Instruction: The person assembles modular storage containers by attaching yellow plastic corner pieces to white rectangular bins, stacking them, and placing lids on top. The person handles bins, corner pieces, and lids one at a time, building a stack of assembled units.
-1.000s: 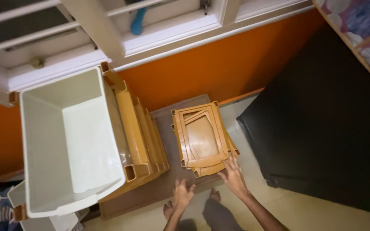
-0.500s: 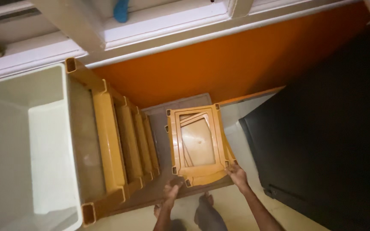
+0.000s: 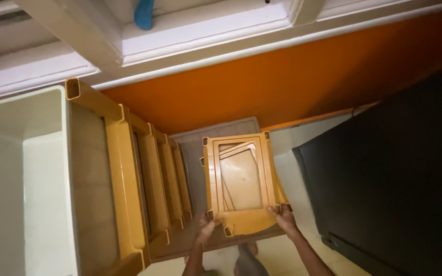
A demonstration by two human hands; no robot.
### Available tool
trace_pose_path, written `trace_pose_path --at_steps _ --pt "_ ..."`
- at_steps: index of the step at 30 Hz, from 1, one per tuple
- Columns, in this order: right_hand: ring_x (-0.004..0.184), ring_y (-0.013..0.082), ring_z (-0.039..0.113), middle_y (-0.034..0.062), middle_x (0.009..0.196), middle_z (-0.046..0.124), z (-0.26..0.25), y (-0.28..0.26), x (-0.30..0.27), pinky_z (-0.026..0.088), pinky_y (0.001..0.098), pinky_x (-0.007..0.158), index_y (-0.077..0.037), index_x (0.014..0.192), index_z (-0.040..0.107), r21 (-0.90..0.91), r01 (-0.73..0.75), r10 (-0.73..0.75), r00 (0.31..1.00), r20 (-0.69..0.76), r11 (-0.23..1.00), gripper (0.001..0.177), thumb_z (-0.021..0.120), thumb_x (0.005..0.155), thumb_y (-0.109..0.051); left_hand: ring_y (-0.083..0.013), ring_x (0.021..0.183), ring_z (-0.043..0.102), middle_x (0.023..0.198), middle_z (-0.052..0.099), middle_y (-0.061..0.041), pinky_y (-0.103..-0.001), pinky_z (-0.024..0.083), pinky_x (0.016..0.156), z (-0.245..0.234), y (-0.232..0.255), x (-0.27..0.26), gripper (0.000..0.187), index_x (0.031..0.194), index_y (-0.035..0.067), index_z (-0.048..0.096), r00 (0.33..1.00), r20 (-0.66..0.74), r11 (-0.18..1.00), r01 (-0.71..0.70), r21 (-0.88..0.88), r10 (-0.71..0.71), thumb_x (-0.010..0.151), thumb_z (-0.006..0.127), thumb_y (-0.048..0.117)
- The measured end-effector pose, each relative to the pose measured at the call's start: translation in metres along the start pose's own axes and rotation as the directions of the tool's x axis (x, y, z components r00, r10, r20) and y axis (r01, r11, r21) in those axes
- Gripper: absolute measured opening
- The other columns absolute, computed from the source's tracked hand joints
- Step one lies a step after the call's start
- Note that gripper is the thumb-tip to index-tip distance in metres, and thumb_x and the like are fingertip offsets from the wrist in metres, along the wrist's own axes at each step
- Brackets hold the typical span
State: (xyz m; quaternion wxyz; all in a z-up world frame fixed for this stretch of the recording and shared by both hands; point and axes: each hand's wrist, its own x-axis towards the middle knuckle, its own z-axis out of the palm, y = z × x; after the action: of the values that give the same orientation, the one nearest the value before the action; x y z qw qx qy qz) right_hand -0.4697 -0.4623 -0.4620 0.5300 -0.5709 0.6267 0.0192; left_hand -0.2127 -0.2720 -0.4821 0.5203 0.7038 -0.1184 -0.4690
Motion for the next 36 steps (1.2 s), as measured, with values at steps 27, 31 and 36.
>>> trace_pose_path --at_steps 27,31,36 --pt "0.114 0.034 0.072 0.0195 0.122 0.066 -0.11 -0.072 -0.182 0.057 0.0499 0.103 -0.001 0.136 0.062 0.216 0.277 -0.223 0.944 -0.245 0.936 0.062 0.079 0.081 -0.023 -0.0222 0.087 0.075 0.124 0.057 -0.01 -0.034 0.064 0.076 -0.028 0.158 -0.163 0.065 0.137 0.002 0.062 0.979 -0.046 0.956 -0.183 0.229 0.198 0.076 0.081 0.011" --pt "0.115 0.0302 0.064 0.015 0.122 0.063 -0.154 -0.136 -0.246 0.05 0.0528 0.106 -0.003 0.138 0.062 0.129 0.215 -0.179 0.953 -0.246 0.968 0.061 0.079 0.083 -0.024 -0.0216 0.083 0.076 0.131 0.059 -0.007 -0.032 0.062 0.074 -0.054 0.24 -0.267 0.065 0.142 0.005 0.06 0.944 -0.048 0.899 -0.294 0.323 0.326 0.081 0.077 0.018" --pt "0.106 0.0246 0.067 0.0133 0.111 0.065 -0.138 -0.223 -0.347 0.055 0.0401 0.094 -0.002 0.135 0.066 0.287 0.495 -0.421 0.862 -0.283 0.82 0.055 0.077 0.083 -0.019 -0.0297 0.111 0.068 0.121 0.059 -0.015 -0.04 0.058 0.093 -0.129 0.345 -0.365 0.05 0.142 -0.003 0.058 0.534 0.022 0.467 -0.759 0.454 0.845 0.097 0.067 0.015"
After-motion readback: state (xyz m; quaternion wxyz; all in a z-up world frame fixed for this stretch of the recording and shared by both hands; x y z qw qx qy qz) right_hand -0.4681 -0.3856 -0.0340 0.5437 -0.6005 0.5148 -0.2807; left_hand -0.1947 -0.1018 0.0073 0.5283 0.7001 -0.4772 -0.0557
